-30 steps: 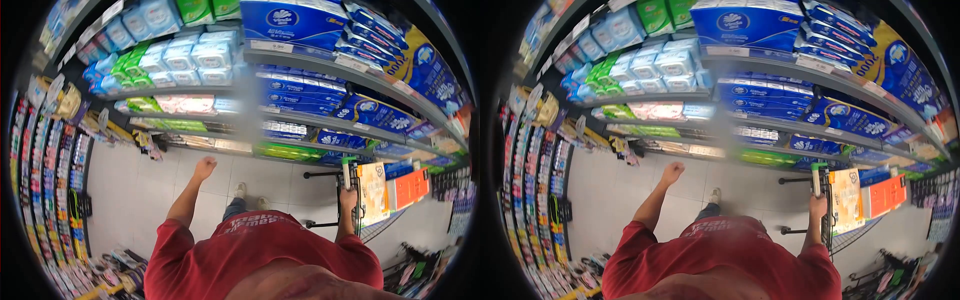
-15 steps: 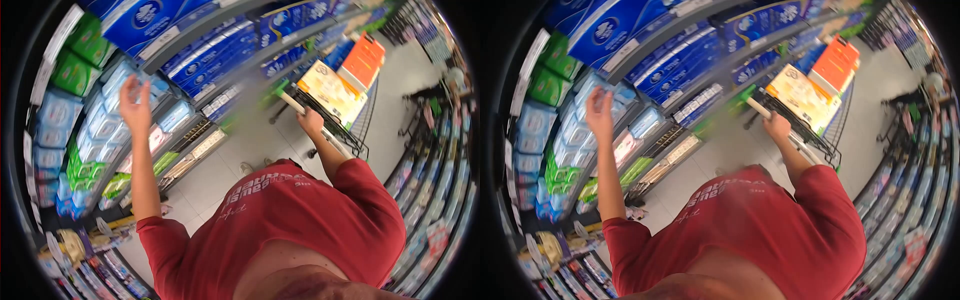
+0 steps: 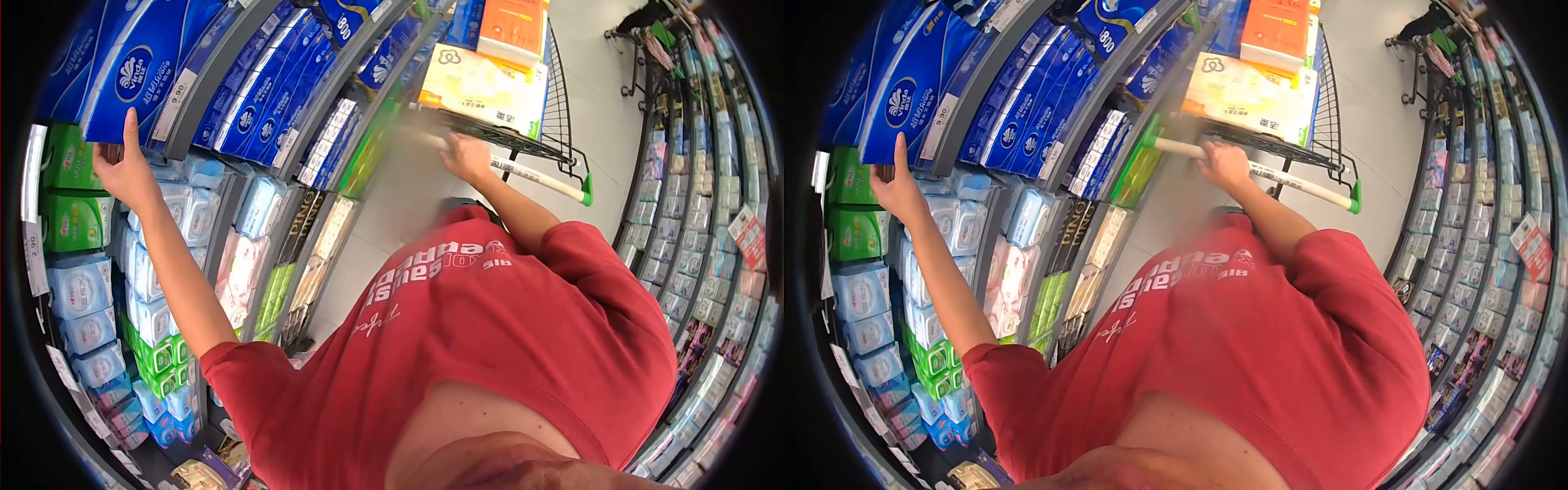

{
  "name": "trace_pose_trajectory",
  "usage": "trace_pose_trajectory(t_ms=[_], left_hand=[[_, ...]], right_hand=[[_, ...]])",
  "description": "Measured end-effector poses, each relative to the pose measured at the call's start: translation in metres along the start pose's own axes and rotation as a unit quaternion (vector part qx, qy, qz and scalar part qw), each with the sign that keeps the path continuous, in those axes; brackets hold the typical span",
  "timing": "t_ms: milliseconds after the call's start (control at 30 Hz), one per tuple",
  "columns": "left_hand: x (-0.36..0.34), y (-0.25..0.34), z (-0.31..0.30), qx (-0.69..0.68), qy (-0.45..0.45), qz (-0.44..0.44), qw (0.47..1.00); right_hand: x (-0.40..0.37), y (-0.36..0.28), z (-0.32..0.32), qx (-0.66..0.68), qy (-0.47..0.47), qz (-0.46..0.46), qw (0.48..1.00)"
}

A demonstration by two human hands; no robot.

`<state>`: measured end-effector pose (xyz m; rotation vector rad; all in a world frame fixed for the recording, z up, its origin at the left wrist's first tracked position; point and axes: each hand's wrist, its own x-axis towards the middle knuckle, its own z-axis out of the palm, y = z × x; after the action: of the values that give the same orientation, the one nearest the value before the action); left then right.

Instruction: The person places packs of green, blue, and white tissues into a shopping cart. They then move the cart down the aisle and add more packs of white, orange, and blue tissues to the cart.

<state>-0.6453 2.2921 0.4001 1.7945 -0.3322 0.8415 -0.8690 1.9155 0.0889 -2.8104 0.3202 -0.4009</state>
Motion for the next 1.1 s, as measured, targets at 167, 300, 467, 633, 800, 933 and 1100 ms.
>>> trace_pose_trajectory(t_ms=[167, 300, 467, 633, 800, 933, 1100], left_hand=[[0.008, -0.015, -0.008, 0.005, -0.012, -0.034, 0.999], [0.013, -0.015, -0.017, -0.015, -0.068, -0.047, 0.996], [0.027, 0.0, -0.029, 0.092, -0.133, -0.075, 0.984], [0.031, -0.011, -0.033, 0.067, -0.13, -0.074, 0.986], [0.032, -0.009, -0.04, 0.131, -0.163, -0.082, 0.974], [0.03, -0.014, -0.036, 0.118, -0.155, -0.083, 0.977], [0.035, -0.015, -0.029, 0.196, -0.134, -0.029, 0.971]], right_hand=[[-0.012, -0.007, -0.001, 0.012, -0.034, 0.022, 0.999], [0.001, -0.019, -0.024, 0.006, -0.166, 0.049, 0.985], [0.104, -0.075, -0.055, 0.227, -0.13, -0.101, 0.96], [0.241, -0.192, -0.142, 0.353, 0.067, -0.258, 0.897], [0.299, -0.27, -0.214, 0.337, 0.056, -0.233, 0.911], [0.321, -0.284, -0.205, 0.33, 0.039, -0.252, 0.909], [0.331, -0.284, -0.204, 0.4, -0.035, -0.274, 0.874]])
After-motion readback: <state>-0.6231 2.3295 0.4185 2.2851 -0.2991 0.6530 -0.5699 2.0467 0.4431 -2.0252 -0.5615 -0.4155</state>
